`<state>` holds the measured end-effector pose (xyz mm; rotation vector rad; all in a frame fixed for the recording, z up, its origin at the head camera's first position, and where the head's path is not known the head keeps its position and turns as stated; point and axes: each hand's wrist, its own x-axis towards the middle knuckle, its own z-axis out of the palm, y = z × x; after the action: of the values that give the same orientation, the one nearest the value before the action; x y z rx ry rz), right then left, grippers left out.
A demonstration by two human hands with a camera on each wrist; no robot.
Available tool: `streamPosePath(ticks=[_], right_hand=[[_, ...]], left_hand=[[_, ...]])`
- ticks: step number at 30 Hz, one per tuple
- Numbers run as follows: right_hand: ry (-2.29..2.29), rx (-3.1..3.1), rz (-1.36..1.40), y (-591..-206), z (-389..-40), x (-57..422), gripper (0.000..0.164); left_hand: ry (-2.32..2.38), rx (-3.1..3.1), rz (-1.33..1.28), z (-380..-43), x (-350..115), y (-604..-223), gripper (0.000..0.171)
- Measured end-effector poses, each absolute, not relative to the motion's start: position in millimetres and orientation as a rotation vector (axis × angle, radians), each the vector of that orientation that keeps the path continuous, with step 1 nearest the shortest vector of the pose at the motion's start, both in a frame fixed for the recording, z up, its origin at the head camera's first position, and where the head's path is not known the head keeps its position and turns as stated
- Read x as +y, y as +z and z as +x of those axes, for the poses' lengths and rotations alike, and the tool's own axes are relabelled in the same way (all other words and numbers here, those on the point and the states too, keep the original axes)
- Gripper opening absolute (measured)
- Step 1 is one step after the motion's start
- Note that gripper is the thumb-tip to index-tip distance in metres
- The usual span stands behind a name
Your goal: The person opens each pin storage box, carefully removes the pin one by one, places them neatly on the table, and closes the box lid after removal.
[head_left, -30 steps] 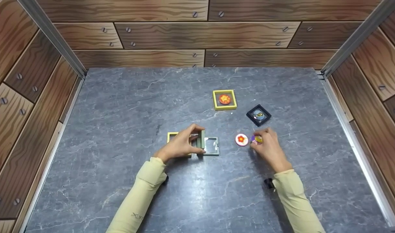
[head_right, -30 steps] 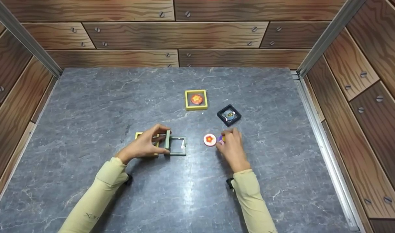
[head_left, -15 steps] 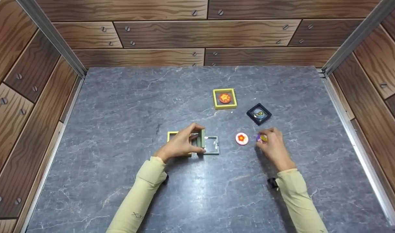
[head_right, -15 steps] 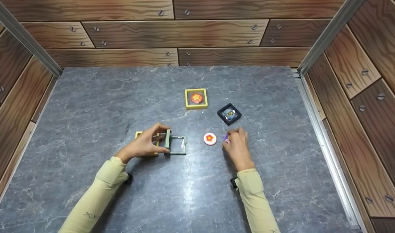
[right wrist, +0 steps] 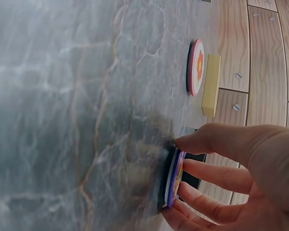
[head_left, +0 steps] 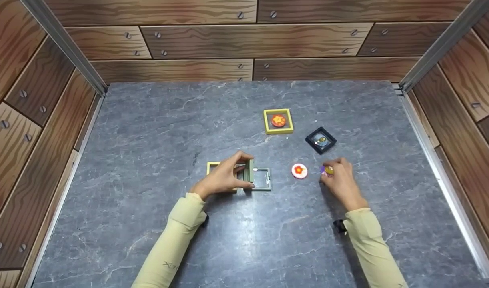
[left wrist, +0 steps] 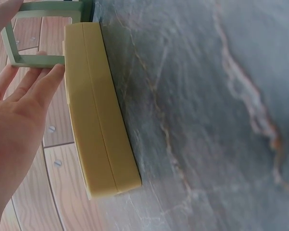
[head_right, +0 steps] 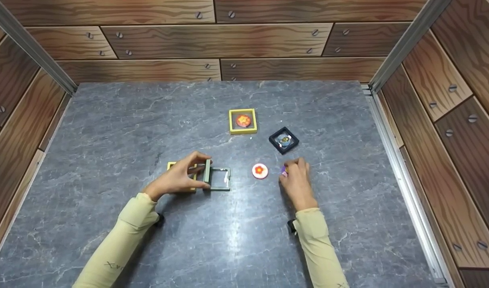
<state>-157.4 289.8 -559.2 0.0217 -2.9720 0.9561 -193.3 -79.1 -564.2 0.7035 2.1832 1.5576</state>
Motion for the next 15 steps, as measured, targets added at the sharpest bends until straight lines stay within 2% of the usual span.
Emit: streamPosePath(ticks=[15], right_hand=[[0.959,-2.984,0.023,-558.1,-157.7,292.5,0.044]], left_hand=[[1.589,2.221,0.683,-187.0,-78.4,-567.3,0.085]])
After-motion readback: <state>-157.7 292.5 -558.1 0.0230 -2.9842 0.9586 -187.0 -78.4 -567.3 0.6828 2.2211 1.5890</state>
